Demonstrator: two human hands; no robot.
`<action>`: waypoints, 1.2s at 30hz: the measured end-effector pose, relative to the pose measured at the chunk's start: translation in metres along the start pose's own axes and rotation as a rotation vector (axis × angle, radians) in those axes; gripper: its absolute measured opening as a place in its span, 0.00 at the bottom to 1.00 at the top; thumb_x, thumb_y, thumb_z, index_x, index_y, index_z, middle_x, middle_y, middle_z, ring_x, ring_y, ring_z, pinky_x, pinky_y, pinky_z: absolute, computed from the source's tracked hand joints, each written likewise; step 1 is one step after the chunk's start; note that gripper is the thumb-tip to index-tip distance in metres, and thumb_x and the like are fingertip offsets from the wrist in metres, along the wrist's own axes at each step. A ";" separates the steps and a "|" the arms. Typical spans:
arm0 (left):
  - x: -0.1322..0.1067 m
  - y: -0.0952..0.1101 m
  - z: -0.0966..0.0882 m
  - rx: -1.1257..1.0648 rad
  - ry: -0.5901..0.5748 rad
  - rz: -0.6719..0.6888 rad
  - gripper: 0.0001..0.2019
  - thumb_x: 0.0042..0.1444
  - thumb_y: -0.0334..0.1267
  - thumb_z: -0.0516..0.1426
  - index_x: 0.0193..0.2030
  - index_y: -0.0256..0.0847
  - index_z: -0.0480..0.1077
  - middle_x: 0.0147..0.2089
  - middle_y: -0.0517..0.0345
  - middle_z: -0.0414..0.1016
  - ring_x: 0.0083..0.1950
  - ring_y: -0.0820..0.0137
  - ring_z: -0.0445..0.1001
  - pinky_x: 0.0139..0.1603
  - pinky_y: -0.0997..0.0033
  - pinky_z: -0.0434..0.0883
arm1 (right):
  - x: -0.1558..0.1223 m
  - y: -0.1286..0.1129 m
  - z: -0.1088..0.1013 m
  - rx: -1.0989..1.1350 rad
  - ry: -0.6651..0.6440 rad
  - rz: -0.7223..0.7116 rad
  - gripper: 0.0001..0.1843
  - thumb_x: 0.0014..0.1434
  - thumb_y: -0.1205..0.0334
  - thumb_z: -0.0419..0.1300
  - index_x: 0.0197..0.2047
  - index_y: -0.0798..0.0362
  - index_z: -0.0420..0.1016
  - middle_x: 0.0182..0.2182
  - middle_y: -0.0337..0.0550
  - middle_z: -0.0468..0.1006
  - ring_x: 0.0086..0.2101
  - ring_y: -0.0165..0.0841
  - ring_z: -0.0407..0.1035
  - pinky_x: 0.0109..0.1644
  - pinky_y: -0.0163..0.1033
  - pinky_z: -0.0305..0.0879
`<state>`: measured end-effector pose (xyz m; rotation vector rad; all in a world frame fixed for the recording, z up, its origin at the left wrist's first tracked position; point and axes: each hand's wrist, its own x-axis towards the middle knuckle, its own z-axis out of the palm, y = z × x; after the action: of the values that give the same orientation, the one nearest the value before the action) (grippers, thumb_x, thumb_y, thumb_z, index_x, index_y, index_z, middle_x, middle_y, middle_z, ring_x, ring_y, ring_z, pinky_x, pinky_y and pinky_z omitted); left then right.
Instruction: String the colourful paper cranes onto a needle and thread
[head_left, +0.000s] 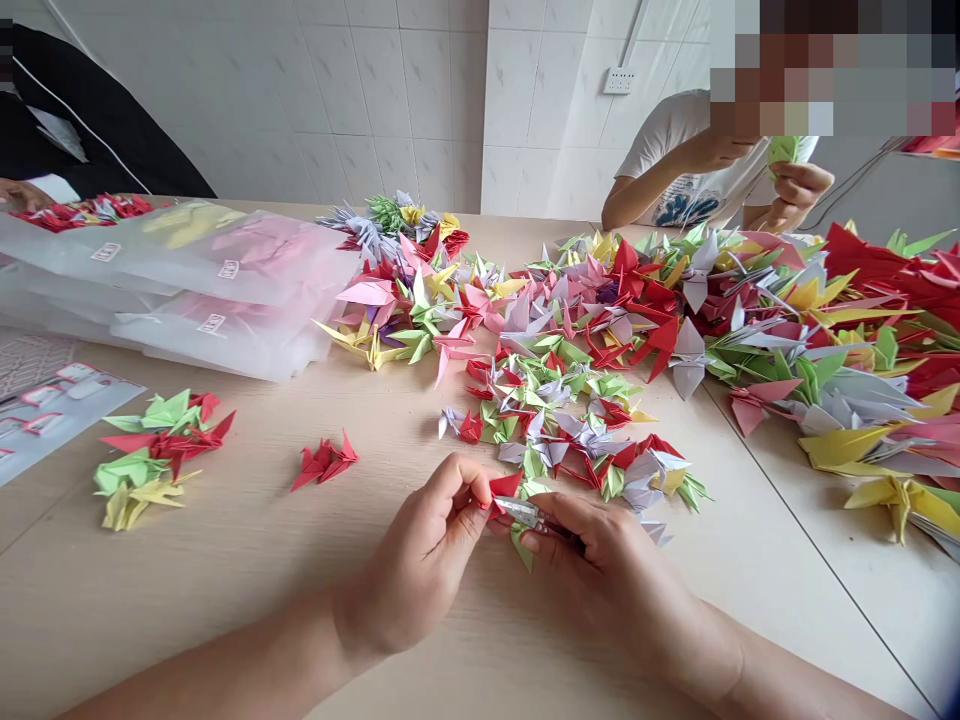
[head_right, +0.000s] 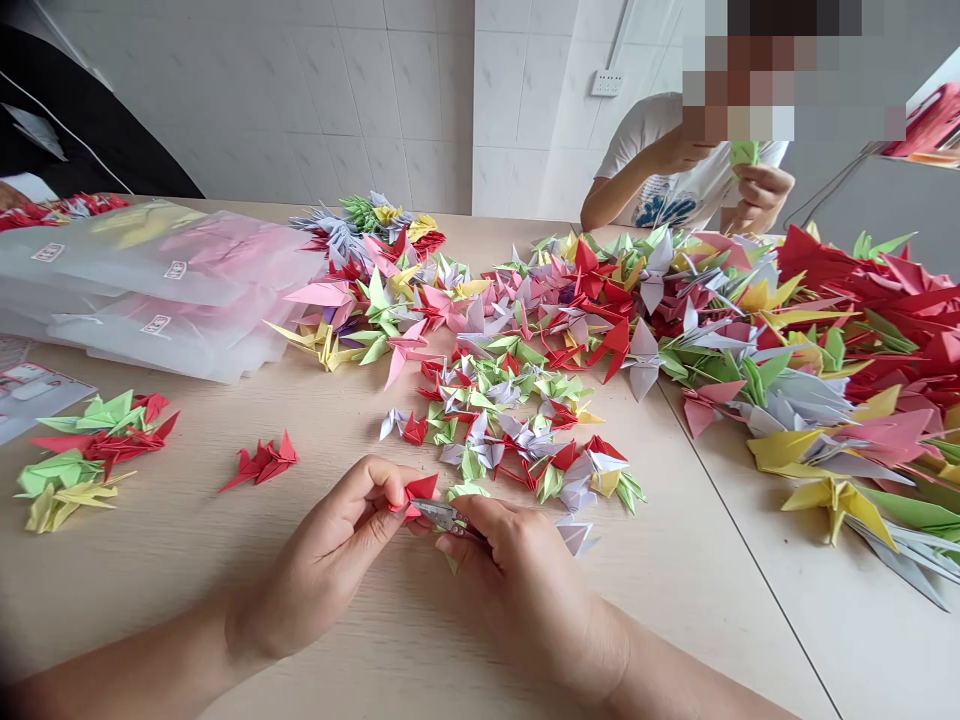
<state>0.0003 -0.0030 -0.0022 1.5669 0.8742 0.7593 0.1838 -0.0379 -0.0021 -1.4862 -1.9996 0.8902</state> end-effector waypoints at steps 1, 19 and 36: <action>0.000 0.000 0.000 -0.010 -0.001 -0.004 0.05 0.62 0.36 0.46 0.35 0.43 0.56 0.36 0.61 0.66 0.39 0.72 0.66 0.41 0.72 0.64 | 0.000 0.000 0.000 0.001 -0.001 -0.002 0.08 0.61 0.66 0.51 0.29 0.53 0.60 0.22 0.33 0.60 0.23 0.26 0.53 0.26 0.30 0.49; 0.001 0.000 0.001 -0.160 -0.018 -0.011 0.06 0.61 0.36 0.47 0.33 0.42 0.55 0.34 0.60 0.63 0.41 0.71 0.64 0.43 0.71 0.64 | 0.000 0.000 0.001 0.043 -0.011 0.005 0.13 0.61 0.63 0.51 0.25 0.52 0.53 0.20 0.32 0.57 0.22 0.25 0.49 0.24 0.30 0.46; 0.001 0.000 0.001 -0.199 0.006 -0.030 0.05 0.61 0.36 0.47 0.33 0.41 0.56 0.34 0.60 0.63 0.37 0.73 0.63 0.41 0.71 0.63 | -0.001 -0.001 -0.001 0.058 -0.034 0.043 0.14 0.61 0.62 0.49 0.25 0.52 0.51 0.21 0.33 0.56 0.23 0.26 0.49 0.25 0.31 0.48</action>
<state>0.0018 -0.0022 -0.0025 1.3739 0.8000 0.8048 0.1835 -0.0385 -0.0005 -1.4967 -1.9558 0.9892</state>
